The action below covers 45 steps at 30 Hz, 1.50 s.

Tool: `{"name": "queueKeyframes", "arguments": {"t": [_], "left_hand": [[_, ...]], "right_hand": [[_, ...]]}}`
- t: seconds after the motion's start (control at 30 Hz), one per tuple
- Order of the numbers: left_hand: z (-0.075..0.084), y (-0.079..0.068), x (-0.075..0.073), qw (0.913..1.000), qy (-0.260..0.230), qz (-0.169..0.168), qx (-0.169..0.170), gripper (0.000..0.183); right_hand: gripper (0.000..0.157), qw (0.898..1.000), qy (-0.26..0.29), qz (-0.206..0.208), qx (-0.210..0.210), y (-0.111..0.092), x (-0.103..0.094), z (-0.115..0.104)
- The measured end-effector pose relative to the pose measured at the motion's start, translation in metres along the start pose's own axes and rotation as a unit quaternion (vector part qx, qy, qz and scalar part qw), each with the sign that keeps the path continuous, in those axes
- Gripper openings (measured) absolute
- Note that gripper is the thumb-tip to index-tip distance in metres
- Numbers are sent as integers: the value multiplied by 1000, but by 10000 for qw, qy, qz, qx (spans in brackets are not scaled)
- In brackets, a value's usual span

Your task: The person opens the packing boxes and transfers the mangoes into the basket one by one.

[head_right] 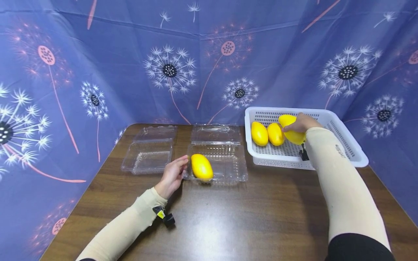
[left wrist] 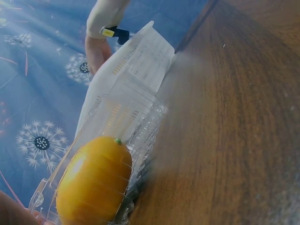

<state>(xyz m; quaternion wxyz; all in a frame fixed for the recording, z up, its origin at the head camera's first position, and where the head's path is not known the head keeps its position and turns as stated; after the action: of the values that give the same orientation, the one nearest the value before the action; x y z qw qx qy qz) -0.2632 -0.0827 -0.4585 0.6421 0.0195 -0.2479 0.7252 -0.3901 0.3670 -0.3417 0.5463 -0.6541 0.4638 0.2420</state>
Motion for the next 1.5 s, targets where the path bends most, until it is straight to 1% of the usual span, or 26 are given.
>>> {"name": "queueKeyframes", "arguments": {"t": [0.1, 0.27, 0.3, 0.43, 0.5, 0.63, 0.67, 0.7, 0.77, 0.8, 0.87, 0.9, 0.93, 0.97, 1.03, 1.07, 1.1, 1.2, 1.27, 1.3, 1.33, 1.4, 1.5], "left_hand": [[0, 1, 0, 10000, -11, 5, 6, 38], [1, 1, 0, 10000, -3, 15, 30, 37], [2, 1, 0, 10000, -1, 11, 28, 37], [3, 3, 2, 10000, 14, -30, 30, 38], [5, 4, 3, 10000, 28, -41, 39, 38], [7, 6, 5, 9999, 63, -66, 130, 35], [7, 7, 5, 9998, 72, -77, 172, 34], [8, 7, 5, 9996, 30, -162, 249, 31], [7, 7, 4, 9994, 45, -181, 295, 30], [7, 6, 3, 9994, 62, -184, 302, 29], [4, 5, 2, 9996, 106, -163, 224, 30], [3, 5, 1, 9997, 117, -153, 176, 31], [1, 5, 0, 9998, 180, -65, 68, 34], [1, 5, -1, 9998, 186, -68, 26, 35], [-1, 4, -2, 9998, 191, -85, -43, 38], [-1, 4, -2, 9998, 181, -100, -60, 39], [-1, 4, -2, 9998, 166, -116, -66, 39], [-1, 3, -2, 9998, 134, -135, -50, 38], [1, 3, -2, 9999, 109, -101, -28, 37], [1, 3, -2, 9999, 101, -90, -17, 37], [2, 3, -1, 9999, 92, -77, -5, 36], [2, 4, -2, 9999, 76, -66, 7, 36], [2, 4, -2, 10000, 40, -55, 4, 36]], "right_hand": [[87, 9998, -140, 47, 120, 5, -1, 3], [87, 9983, -367, 150, 436, 15, -4, 12], [88, 9979, -338, 130, 541, 16, -4, 15], [90, 9962, -147, -146, 850, 23, -1, 27], [96, 9950, -157, -289, 939, 24, 0, 31], [109, 9938, -213, -492, 970, 29, 1, 38], [111, 9933, -170, -535, 1006, 30, 2, 41], [113, 9927, -117, -581, 1047, 31, 3, 43], [119, 9893, 191, -743, 1238, 33, 8, 49], [121, 9882, 279, -818, 1267, 34, 10, 51], [124, 9838, 606, -937, 1400, 37, 17, 55], [125, 9825, 676, -998, 1421, 39, 20, 57], [126, 9814, 738, -1048, 1431, 41, 23, 58], [123, 9807, 809, -1049, 1439, 44, 25, 59], [116, 9824, 700, -1033, 1387, 45, 27, 56], [112, 9832, 649, -1020, 1368, 43, 28, 53], [109, 9845, 588, -966, 1340, 37, 28, 48], [99, 9871, 559, -840, 1245, 7, 30, 29], [95, 9876, 675, -766, 1189, -16, 29, 15], [97, 9881, 666, -790, 1138, -14, 28, 15], [99, 9881, 654, -850, 1100, -8, 27, 18], [101, 9867, 714, -889, 1160, 1, 26, 23], [106, 9848, 684, -910, 1313, 23, 24, 37]]}}
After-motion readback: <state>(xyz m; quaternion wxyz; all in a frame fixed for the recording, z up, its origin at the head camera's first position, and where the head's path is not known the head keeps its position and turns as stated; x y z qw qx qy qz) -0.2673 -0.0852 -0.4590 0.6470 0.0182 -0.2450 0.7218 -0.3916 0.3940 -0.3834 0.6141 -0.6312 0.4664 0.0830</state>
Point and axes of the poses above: each hand's wrist, its own y-axis towards the middle knuckle, its own x-axis out of the palm, z = x × y, the point moved 7 cm from there along y, towards the middle knuckle, and after that the axes turned 8 degrees about -z, right-handed, at the moved point
